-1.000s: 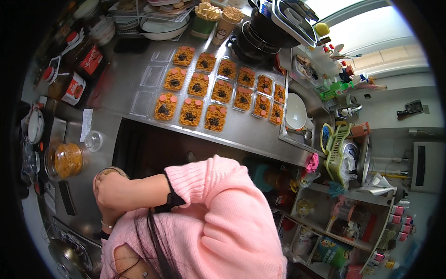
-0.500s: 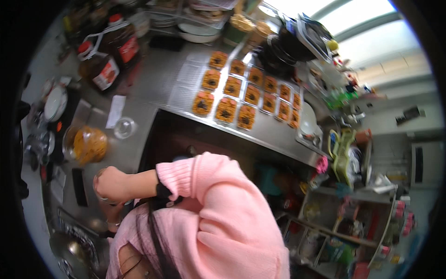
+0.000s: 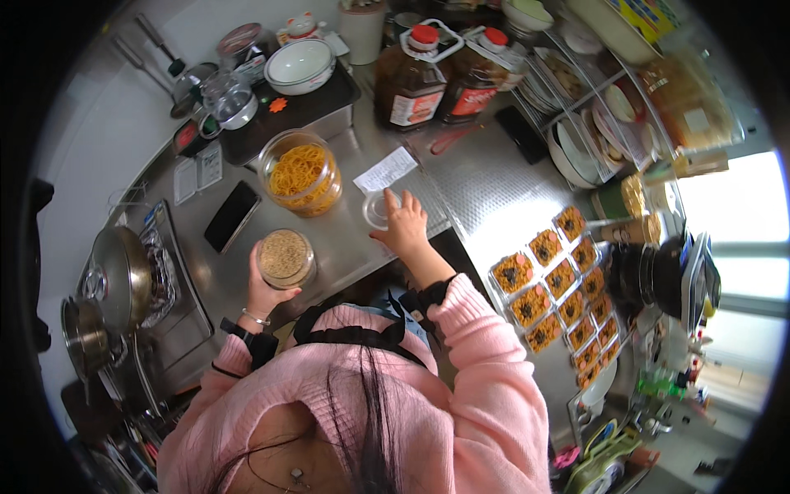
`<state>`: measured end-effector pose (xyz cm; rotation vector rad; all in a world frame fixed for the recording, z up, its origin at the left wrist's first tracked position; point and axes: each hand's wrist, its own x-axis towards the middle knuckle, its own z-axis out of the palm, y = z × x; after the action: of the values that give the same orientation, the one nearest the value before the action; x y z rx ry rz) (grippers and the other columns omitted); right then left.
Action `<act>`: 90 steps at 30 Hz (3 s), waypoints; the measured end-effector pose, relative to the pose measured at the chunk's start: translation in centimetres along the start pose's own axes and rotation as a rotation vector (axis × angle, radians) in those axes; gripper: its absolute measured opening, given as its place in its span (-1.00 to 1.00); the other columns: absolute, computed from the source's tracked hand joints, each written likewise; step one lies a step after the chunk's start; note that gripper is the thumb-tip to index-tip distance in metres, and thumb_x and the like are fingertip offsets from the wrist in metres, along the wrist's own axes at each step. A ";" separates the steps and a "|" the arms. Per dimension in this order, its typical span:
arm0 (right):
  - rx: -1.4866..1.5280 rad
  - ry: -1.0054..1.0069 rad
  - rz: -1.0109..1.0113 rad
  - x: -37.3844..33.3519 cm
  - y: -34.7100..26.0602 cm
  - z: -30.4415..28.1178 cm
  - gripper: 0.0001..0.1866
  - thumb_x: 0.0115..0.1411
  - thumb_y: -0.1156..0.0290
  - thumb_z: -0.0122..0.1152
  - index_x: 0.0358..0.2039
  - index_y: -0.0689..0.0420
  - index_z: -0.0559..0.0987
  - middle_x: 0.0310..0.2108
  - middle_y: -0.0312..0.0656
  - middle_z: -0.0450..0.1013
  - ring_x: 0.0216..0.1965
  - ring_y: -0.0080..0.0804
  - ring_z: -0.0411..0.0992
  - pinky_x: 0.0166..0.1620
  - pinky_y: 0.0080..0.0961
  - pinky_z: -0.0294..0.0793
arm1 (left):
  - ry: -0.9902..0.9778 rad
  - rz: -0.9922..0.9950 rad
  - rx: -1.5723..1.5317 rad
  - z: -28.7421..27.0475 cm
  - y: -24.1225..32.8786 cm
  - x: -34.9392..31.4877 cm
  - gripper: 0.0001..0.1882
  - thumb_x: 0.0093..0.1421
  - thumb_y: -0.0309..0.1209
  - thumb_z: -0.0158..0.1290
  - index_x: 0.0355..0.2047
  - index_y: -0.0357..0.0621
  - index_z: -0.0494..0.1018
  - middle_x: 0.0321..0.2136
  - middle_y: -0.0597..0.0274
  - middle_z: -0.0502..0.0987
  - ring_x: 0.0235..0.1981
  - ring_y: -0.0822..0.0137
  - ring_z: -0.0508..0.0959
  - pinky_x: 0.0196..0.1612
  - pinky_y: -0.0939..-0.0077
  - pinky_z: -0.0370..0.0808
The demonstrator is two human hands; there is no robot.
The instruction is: The person adds dark flakes and sesame seeds to multiple pre-filled noodle containers using a spoon and by hand, then places lids on the containers.
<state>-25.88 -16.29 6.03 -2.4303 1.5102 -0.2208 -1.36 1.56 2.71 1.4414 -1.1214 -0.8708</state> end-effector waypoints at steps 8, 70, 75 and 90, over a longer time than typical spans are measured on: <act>0.084 -0.205 -0.110 3.8 1.6 3.5 -0.12 -0.33 0.19 0.48 0.04 0.06 0.25 -0.05 0.00 0.26 0.00 0.03 0.28 -0.05 -0.22 0.42 | 0.045 0.024 0.004 2.1 -1.7 0.6 0.19 -0.37 -0.38 0.44 0.22 -0.18 -0.09 0.08 0.04 0.24 0.13 0.20 0.28 0.18 0.34 0.22; 0.451 -0.269 -0.896 11.6 -18.1 -23.7 -0.17 -0.30 0.36 0.51 0.04 0.16 0.32 -0.12 -0.12 0.40 -0.10 -0.25 0.42 -0.06 -0.37 0.43 | 0.246 0.268 -0.445 -5.3 8.4 5.9 -0.05 -0.11 -0.13 0.32 0.17 -0.27 0.07 0.15 -0.01 0.21 0.14 0.15 0.27 0.17 0.26 0.20; 0.362 -0.011 -0.739 21.0 -21.9 -28.8 -0.26 -0.32 0.37 0.50 -0.06 0.12 0.35 -0.33 -0.18 0.45 -0.25 -0.43 0.41 -0.13 -0.47 0.41 | 0.271 0.129 -0.459 -6.4 7.0 4.4 -0.47 0.12 -0.30 0.13 0.01 -0.35 0.24 -0.05 -0.06 0.40 -0.01 0.14 0.43 0.07 0.25 0.34; 0.079 -0.057 -0.661 45.0 -28.3 -23.0 -0.03 -0.40 -0.01 0.47 0.01 0.29 0.35 -0.06 0.10 0.38 -0.02 -0.09 0.37 0.02 -0.38 0.36 | 0.379 -0.022 -0.520 -7.3 4.2 4.7 -0.69 0.11 -0.62 -0.03 -0.10 -0.34 0.34 -0.21 0.05 0.49 -0.14 0.23 0.50 -0.01 0.37 0.38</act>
<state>12.08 -48.09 35.96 -2.7537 0.6135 -0.3242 6.10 -0.78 8.34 1.1192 -0.5419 -0.7884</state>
